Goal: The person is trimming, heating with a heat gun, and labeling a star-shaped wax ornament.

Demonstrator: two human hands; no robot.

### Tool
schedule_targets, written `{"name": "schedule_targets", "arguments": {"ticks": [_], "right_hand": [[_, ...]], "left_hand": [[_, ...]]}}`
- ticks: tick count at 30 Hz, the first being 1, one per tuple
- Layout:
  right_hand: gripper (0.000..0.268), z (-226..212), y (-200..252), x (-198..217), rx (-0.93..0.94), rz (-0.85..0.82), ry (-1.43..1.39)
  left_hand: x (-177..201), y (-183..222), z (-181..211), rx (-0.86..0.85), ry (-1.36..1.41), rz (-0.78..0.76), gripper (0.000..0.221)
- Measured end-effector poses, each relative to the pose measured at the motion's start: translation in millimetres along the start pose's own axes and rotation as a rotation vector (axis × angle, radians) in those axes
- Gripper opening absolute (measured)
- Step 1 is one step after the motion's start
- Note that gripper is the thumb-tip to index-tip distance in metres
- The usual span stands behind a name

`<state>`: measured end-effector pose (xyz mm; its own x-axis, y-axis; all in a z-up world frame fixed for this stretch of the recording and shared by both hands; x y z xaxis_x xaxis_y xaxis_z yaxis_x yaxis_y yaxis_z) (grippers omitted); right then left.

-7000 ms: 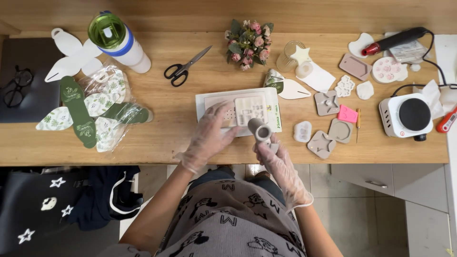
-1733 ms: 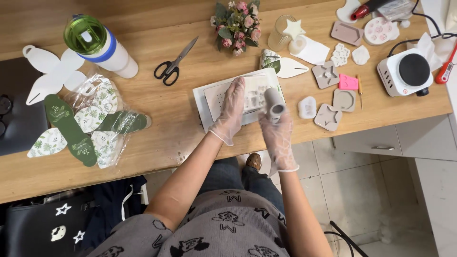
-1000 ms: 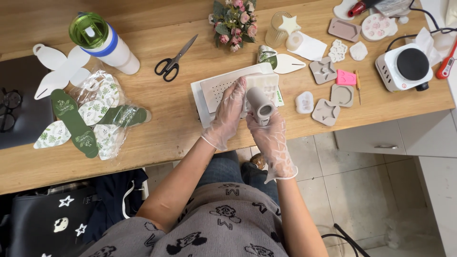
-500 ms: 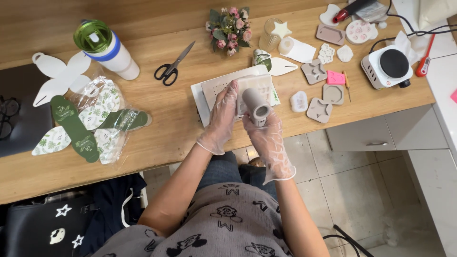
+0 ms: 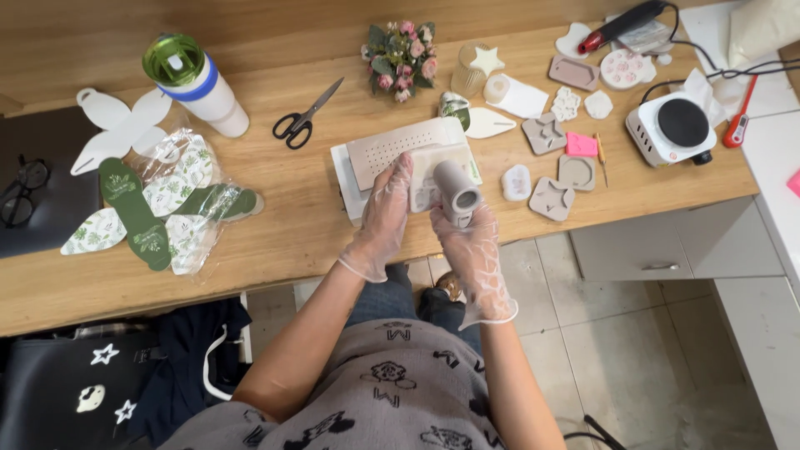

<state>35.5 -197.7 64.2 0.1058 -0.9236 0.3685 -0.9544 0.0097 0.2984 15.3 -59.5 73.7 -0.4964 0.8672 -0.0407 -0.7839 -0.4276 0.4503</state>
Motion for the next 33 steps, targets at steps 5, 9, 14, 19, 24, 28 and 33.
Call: {"name": "schedule_targets", "arguments": {"ticks": [5,9,14,19,24,28,33], "right_hand": [[0.021,-1.2,0.5,-1.5,0.018,-0.014,-0.013],[0.022,8.1,-3.1,3.9,0.000,0.042,-0.029],[0.019,12.8,-4.6,13.4,-0.021,0.122,-0.037],[0.018,8.6,-0.2,17.9,-0.028,0.134,-0.078],[0.018,4.8,1.6,20.0,-0.001,0.133,-0.089],[0.018,9.3,0.2,19.6,0.006,0.144,-0.085],[0.019,9.5,-0.1,20.1,0.027,0.132,-0.082]], "left_hand": [[3.8,-2.3,-4.6,-0.031,0.007,0.024,0.087],[-0.5,7.3,3.9,-0.036,0.119,0.022,0.087],[-4.9,7.3,0.8,-0.023,0.157,-0.003,0.087],[-2.7,7.6,-3.7,-0.047,0.183,-0.003,0.088],[-5.8,5.8,-7.8,-0.055,0.216,-0.026,0.086],[-3.5,2.0,-15.7,-0.063,0.212,-0.019,0.085],[-6.2,2.5,-13.6,-0.061,0.192,-0.021,0.085]]}}
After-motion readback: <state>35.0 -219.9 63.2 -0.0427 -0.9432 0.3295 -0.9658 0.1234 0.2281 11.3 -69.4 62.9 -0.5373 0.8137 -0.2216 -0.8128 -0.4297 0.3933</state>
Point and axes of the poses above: each hand's wrist, its own y-axis away from the middle knuckle, its own x-axis out of the back of the hand, z = x × y, the point moved 5 cm from there along -y, towards the middle knuckle, and after that the axes turned 4 degrees about -x, right-handed, at the moved point
